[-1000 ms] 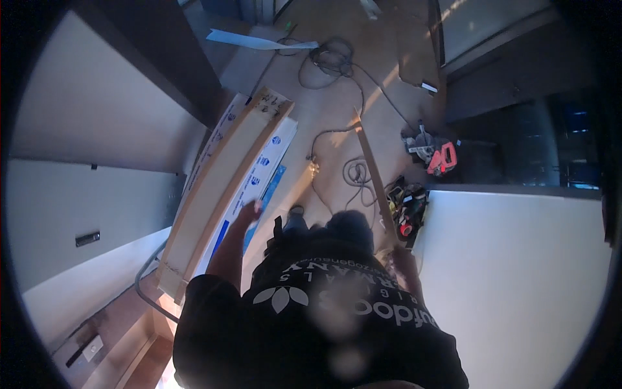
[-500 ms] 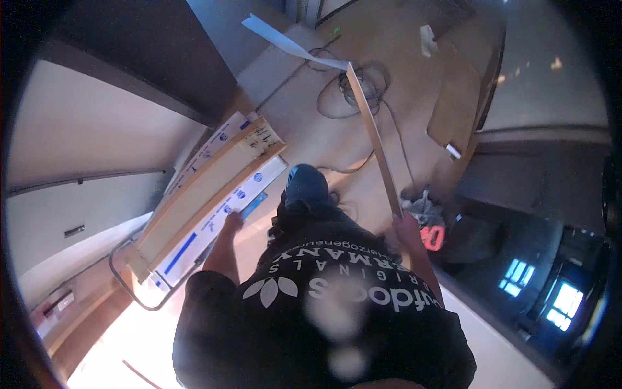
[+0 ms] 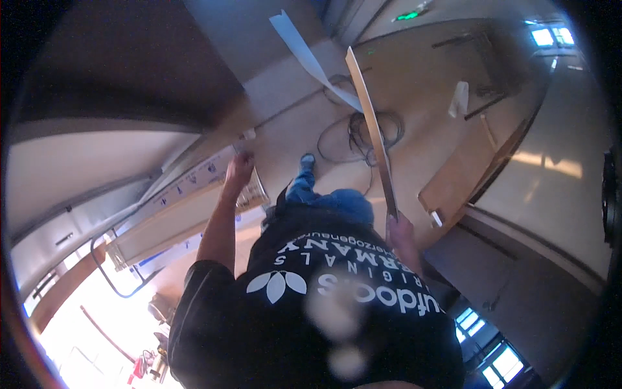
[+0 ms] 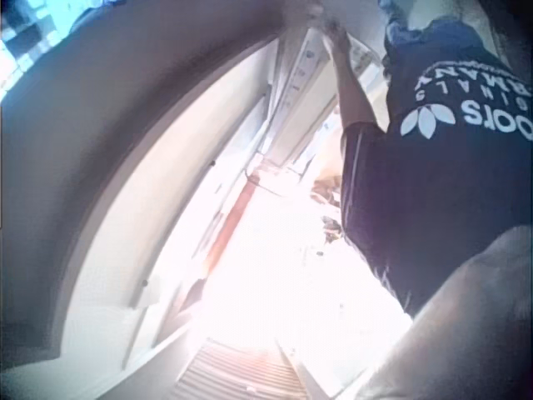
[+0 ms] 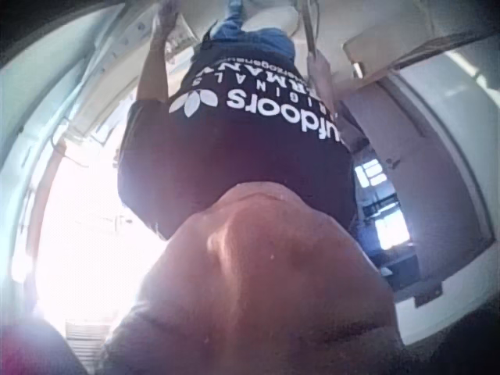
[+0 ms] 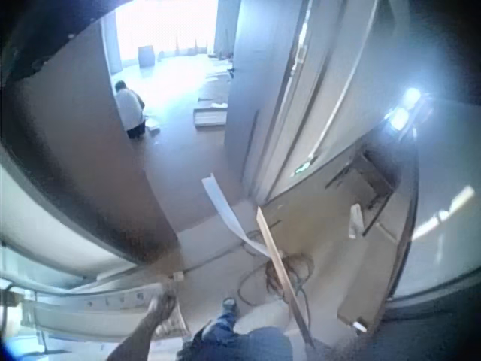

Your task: The person cuts a piece of trim using a table saw, then applies adhesive and fits the piece along the base of a wall.

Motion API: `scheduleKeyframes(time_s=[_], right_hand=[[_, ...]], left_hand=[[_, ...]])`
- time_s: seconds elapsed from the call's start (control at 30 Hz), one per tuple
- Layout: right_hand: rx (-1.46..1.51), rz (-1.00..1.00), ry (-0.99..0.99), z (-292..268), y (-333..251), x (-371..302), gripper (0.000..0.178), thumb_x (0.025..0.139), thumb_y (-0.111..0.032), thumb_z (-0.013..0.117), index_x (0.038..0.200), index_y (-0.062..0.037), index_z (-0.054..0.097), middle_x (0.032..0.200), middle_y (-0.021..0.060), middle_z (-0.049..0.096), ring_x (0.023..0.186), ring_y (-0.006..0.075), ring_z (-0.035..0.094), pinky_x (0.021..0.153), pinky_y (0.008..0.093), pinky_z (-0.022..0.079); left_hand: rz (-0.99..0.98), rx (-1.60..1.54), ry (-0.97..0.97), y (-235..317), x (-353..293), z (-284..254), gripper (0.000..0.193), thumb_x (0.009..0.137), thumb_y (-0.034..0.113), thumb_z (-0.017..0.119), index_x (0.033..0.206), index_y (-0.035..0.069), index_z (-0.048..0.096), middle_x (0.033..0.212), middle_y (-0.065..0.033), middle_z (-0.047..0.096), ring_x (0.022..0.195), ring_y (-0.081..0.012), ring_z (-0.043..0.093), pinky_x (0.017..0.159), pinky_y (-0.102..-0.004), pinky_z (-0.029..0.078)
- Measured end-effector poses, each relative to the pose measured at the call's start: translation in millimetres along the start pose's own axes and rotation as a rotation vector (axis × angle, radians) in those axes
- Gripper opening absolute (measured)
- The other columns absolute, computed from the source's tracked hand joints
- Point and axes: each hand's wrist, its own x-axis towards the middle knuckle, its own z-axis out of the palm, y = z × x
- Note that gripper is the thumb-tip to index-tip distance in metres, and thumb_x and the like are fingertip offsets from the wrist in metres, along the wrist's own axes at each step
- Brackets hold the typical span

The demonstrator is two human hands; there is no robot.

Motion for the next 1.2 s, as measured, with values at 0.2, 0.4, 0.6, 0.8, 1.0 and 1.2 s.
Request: scheduleKeyframes(time_s=[0.2,0.4,0.6,0.8,1.0,1.2], right_hand=[[0.146,-0.088,-0.038,-70.9,-69.6,131.5,0.04,0.1,-0.033,0.056,0.128,-0.0055,0.065,0.097,0.0246,0.073,0.09,0.0419,0.072,0.082,0.051,0.056],[0.499,-0.174,-0.216,-124.3,-173.4,319.8,0.039,0.101,-0.032,0.059,0.122,0.0008,0.064,0.087,0.0132,0.072,0.077,0.0218,0.072,0.074,0.0395,0.057],[0.145,-0.461,-0.106,-218.6,-335.5,467.4,0.038,0.095,-0.036,0.06,0.087,-0.0005,0.073,0.07,0.014,0.07,0.069,0.0243,0.07,0.066,0.0421,0.056],[0.144,-0.558,-0.333,-253.0,-415.3,607.0,0.027,0.097,-0.029,0.06,0.087,-0.0077,0.072,0.078,0.0082,0.07,0.071,0.0207,0.066,0.066,0.0362,0.054],[0.073,-0.733,-0.249,-297.5,-621.6,709.1,0.04,0.102,-0.046,0.056,0.1,-0.0085,0.07,0.082,0.0115,0.069,0.073,0.0187,0.063,0.068,0.0311,0.052],[0.283,-0.619,-0.515,-303.3,-776.0,715.2,0.057,0.102,-0.059,0.055,0.113,-0.0039,0.067,0.083,0.0087,0.07,0.074,0.0226,0.067,0.075,0.0436,0.054]], left_hand=[[0.845,-0.789,0.426,361.6,223.5,-204.6,0.04,0.091,0.0,0.074,0.127,0.003,0.056,0.12,-0.0118,0.063,0.1,-0.0231,0.064,0.085,-0.0357,0.054],[1.173,-0.751,0.454,423.5,300.3,-223.7,0.043,0.09,0.002,0.075,0.128,0.004,0.055,0.121,-0.0121,0.062,0.102,-0.0237,0.063,0.087,-0.0363,0.052],[1.288,-0.495,0.672,445.0,472.7,-316.7,0.046,0.089,0.003,0.076,0.13,0.004,0.054,0.122,-0.0123,0.062,0.104,-0.0243,0.062,0.089,-0.0369,0.051],[1.279,-0.217,1.201,521.5,637.2,-520.2,0.049,0.089,0.005,0.077,0.132,0.004,0.053,0.124,-0.0126,0.061,0.107,-0.025,0.061,0.091,-0.0374,0.05],[1.362,-0.138,1.468,610.4,761.1,-671.9,0.052,0.088,0.007,0.078,0.133,0.004,0.052,0.125,-0.0129,0.061,0.109,-0.0256,0.06,0.094,-0.038,0.049],[1.457,-0.157,1.393,607.9,901.6,-713.9,0.055,0.087,0.008,0.079,0.135,0.004,0.051,0.127,-0.0132,0.06,0.111,-0.0263,0.059,0.096,-0.0385,0.047]])
